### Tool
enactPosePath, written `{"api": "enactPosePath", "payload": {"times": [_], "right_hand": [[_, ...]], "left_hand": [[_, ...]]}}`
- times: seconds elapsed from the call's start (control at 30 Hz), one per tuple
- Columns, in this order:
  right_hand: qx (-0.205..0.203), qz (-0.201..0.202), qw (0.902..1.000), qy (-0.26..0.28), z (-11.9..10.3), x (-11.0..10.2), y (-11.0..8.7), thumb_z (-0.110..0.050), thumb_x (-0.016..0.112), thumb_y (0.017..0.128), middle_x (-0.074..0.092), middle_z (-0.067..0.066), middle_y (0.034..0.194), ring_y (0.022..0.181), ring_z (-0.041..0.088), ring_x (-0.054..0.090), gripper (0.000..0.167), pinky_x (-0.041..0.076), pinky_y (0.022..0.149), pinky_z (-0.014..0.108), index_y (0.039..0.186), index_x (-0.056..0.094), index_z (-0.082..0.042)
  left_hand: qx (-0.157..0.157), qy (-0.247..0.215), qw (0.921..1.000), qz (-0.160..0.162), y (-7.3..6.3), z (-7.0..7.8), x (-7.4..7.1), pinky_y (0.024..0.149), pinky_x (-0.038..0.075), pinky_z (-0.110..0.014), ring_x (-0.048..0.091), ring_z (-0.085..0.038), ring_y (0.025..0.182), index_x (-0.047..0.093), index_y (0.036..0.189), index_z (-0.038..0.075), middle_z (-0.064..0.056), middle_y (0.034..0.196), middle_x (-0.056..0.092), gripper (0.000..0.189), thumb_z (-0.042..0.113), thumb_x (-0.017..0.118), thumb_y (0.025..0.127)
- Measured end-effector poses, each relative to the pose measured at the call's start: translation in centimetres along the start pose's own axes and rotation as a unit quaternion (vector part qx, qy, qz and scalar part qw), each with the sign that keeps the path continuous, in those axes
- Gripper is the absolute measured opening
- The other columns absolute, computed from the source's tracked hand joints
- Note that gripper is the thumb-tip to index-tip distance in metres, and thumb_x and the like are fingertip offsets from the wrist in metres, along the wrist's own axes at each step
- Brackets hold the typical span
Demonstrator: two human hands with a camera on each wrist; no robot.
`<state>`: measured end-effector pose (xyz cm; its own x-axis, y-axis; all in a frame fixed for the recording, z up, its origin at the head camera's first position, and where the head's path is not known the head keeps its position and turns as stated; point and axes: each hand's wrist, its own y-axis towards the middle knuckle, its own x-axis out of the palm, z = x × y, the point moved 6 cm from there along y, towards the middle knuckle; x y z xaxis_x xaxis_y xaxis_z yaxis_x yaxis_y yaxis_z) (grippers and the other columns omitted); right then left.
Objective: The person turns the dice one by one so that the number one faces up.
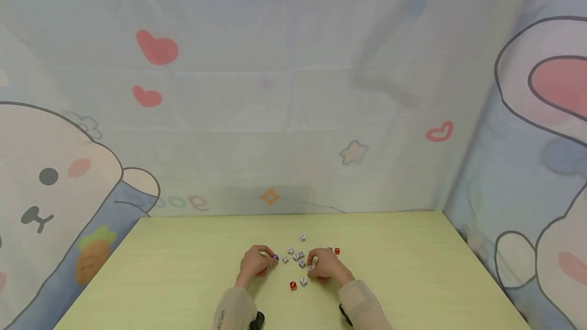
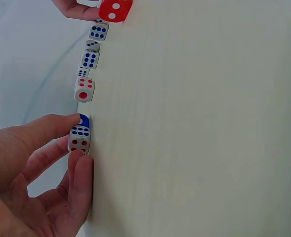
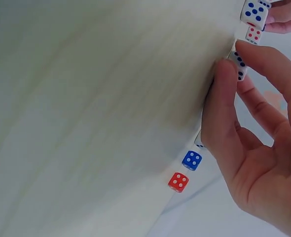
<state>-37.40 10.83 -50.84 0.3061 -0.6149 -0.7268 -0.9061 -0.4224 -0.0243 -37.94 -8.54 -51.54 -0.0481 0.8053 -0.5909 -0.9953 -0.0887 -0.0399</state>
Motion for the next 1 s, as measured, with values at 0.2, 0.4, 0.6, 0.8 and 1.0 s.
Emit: {"api": "enactPosePath", "payload": {"times": [0.2,0.4,0.6,0.8,1.0], "right_hand": [[-0.009,0.005,0.9997,-0.021,0.13,0.14,0.17,-0.002,0.065,0.07,0.053,0.002,0.063,0.043,0.008,0.045,0.013,0.038,0.04,0.018,0.081,0.06,-0.007],[-0.012,0.003,0.9999,0.0,0.21,-0.14,0.02,0.0,0.062,0.07,0.051,0.0,0.056,0.045,0.011,0.047,0.014,0.04,0.041,0.021,0.082,0.058,-0.007],[-0.004,0.0,1.0,0.008,0.38,-0.26,-0.01,-0.003,0.064,0.074,0.053,0.001,0.058,0.046,0.011,0.048,0.012,0.04,0.04,0.021,0.084,0.058,-0.007],[0.007,-0.007,0.9996,0.027,0.38,-0.35,-0.2,-0.005,0.065,0.075,0.054,0.004,0.057,0.045,0.011,0.048,0.011,0.043,0.04,0.023,0.084,0.059,-0.007],[0.025,-0.003,0.9993,0.027,0.44,-0.72,-0.59,-0.005,0.065,0.074,0.056,0.005,0.058,0.046,0.012,0.05,0.012,0.045,0.042,0.025,0.085,0.059,-0.006]], "left_hand": [[-0.005,-0.003,1.0,-0.001,0.04,-0.11,0.14,0.04,0.038,-0.02,0.045,-0.008,0.041,0.066,0.079,0.009,-0.003,0.065,0.061,0.012,0.017,0.07,0.072],[-0.003,-0.007,1.0,-0.005,0.05,-0.12,0.13,0.04,0.039,-0.021,0.046,-0.009,0.041,0.065,0.08,0.008,-0.004,0.066,0.061,0.013,0.017,0.07,0.072],[-0.001,-0.005,1.0,-0.006,0.15,-0.16,0.15,0.04,0.039,-0.022,0.046,-0.009,0.04,0.066,0.08,0.009,-0.004,0.061,0.061,0.013,0.017,0.07,0.073],[-0.007,-0.007,0.9999,-0.007,0.27,-0.23,0.16,0.04,0.039,-0.022,0.046,-0.01,0.041,0.066,0.081,0.009,-0.004,0.064,0.061,0.013,0.018,0.07,0.073],[-0.009,-0.006,0.9999,-0.002,0.28,-0.29,0.2,0.04,0.039,-0.022,0.044,-0.009,0.04,0.066,0.079,0.01,-0.002,0.065,0.061,0.013,0.018,0.071,0.071]]}}
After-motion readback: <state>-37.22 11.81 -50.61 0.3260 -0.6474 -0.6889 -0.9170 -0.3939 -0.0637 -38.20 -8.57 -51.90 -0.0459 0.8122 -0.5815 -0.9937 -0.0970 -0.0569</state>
